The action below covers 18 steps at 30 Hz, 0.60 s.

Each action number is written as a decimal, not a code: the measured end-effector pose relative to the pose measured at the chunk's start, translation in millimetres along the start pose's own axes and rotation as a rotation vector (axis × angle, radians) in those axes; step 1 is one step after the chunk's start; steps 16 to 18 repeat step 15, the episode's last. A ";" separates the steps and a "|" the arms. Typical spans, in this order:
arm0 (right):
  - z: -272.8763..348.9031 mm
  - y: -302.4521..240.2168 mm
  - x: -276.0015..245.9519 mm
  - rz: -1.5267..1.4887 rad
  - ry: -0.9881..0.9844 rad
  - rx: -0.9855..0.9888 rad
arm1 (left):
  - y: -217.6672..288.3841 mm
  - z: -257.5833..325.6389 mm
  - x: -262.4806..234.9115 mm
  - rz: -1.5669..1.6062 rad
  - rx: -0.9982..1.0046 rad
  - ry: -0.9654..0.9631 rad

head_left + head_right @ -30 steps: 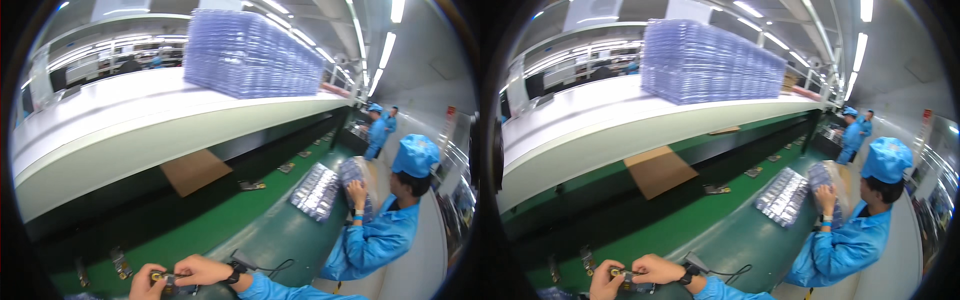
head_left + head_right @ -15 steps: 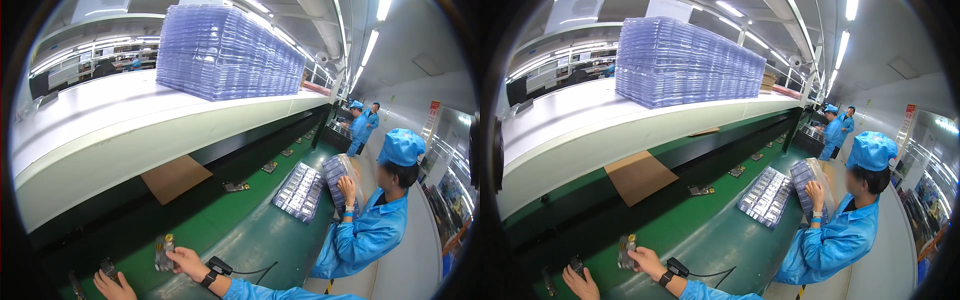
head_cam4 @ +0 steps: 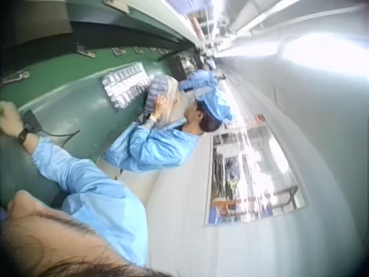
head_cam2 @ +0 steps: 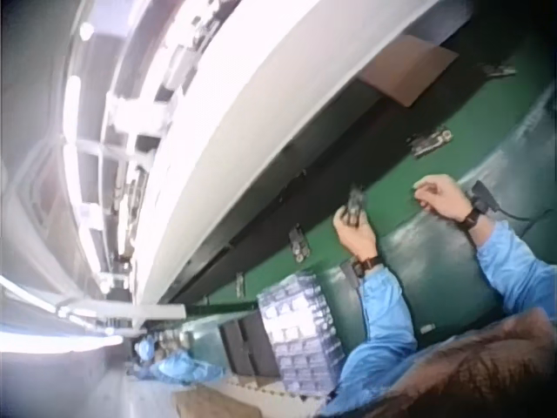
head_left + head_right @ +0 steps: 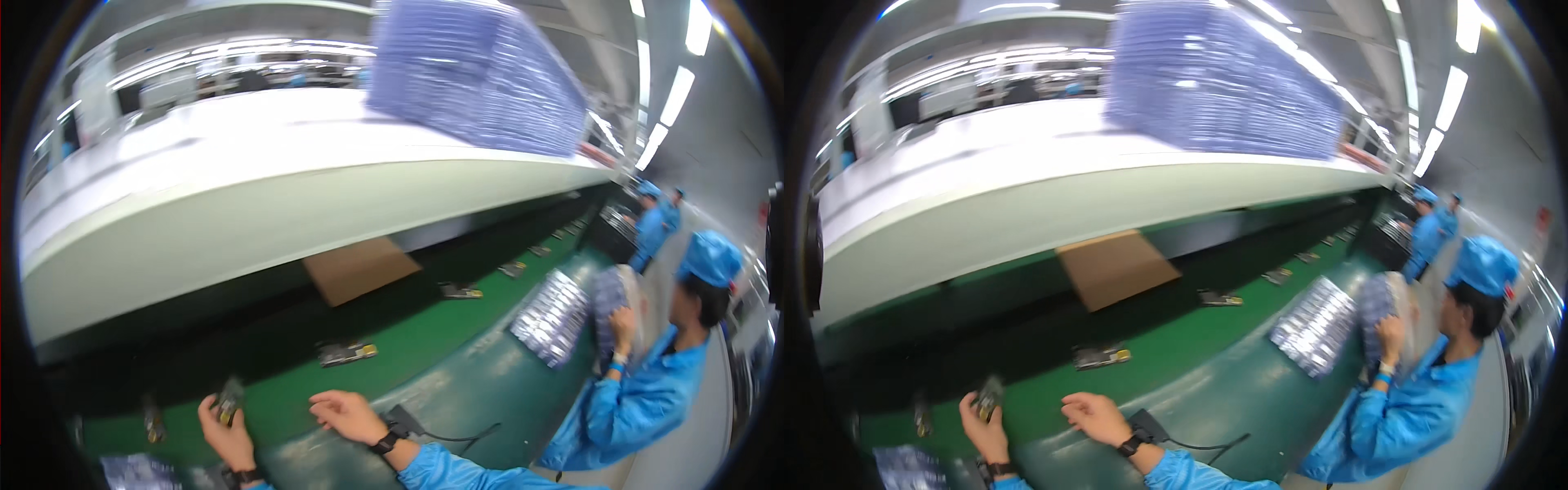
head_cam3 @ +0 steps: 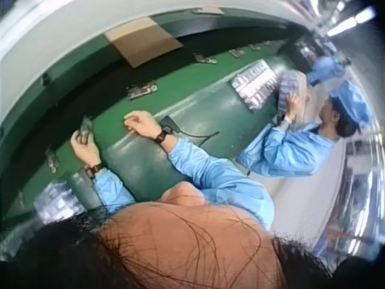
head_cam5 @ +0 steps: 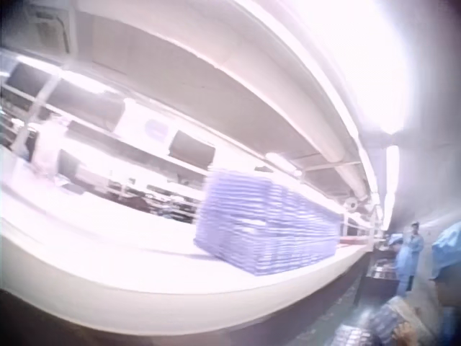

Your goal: Assembling components onto circuit boards on an industrial assembly line.

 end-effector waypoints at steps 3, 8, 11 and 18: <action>6.6 -20.4 4.5 0.092 0.027 -0.031 | 16.0 2.2 2.1 0.442 -0.063 -0.052; 22.8 -70.1 27.8 0.148 0.041 -0.125 | 1.9 2.7 43.4 0.780 -0.209 -0.190; 39.4 -102.5 100.1 0.134 -0.146 -0.223 | -6.9 6.4 56.4 0.903 -0.261 -0.232; 59.3 -149.2 236.2 0.431 -0.575 -0.463 | -35.4 7.8 55.8 0.847 -0.347 -0.155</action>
Point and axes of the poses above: each hand's wrist, its own z-axis away from the middle knuckle, its own x-axis out of the palm, y = z × x, the point moved 9 cm from there along -z, towards the middle knuckle, and after that the axes turned 6 degrees about -x, right-handed, at the moved point
